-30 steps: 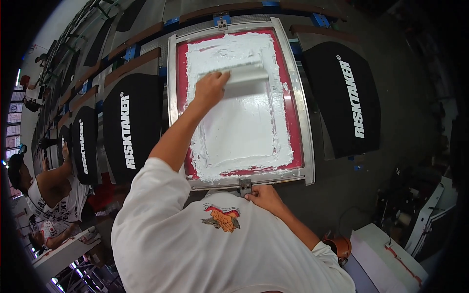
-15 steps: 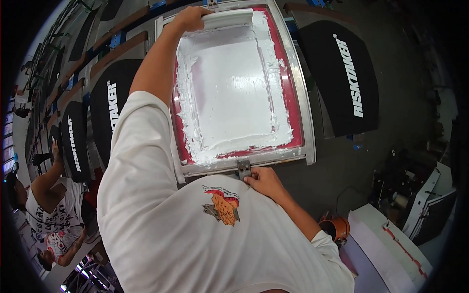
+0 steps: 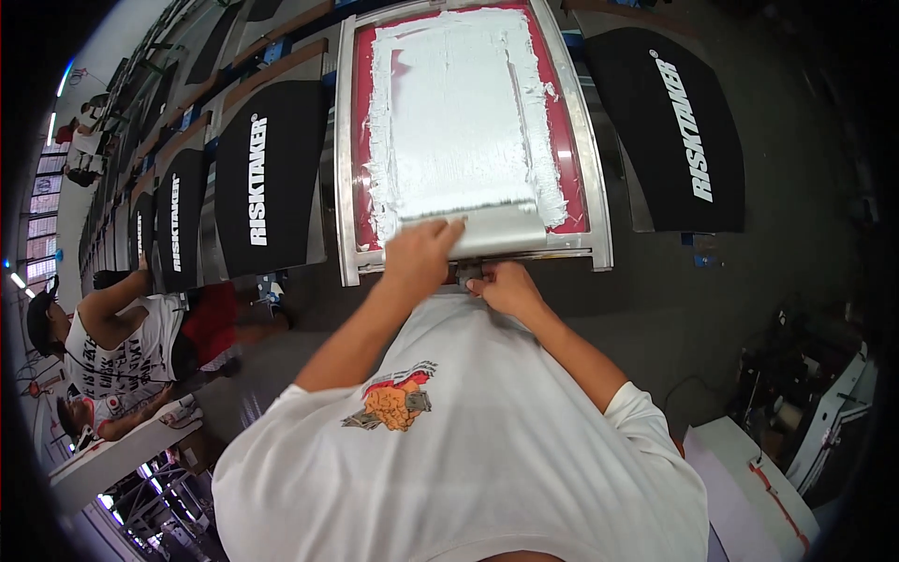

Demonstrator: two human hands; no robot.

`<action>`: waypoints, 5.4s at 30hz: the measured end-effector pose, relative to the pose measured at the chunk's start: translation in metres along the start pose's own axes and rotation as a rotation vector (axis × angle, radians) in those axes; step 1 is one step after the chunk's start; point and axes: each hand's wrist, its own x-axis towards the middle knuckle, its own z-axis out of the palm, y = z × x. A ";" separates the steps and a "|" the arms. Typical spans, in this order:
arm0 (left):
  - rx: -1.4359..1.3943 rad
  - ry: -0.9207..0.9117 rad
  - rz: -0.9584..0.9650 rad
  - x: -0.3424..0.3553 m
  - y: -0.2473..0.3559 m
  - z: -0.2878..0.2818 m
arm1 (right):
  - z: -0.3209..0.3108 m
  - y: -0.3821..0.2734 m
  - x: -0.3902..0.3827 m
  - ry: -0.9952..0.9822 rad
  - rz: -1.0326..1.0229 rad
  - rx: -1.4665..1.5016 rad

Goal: The recorder is applying white ink to garments using a manual screen printing press and a squeegee tool.

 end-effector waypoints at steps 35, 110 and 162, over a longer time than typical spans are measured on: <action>-0.175 -0.257 -0.059 0.040 -0.032 -0.050 | -0.057 -0.074 -0.062 -0.119 -0.155 -0.284; 0.094 -0.148 -0.063 0.380 -0.198 -0.016 | -0.194 -0.221 0.203 0.883 -0.834 -0.703; -1.234 0.148 -0.959 0.045 -0.185 -0.004 | -0.158 0.051 0.023 0.629 0.111 0.230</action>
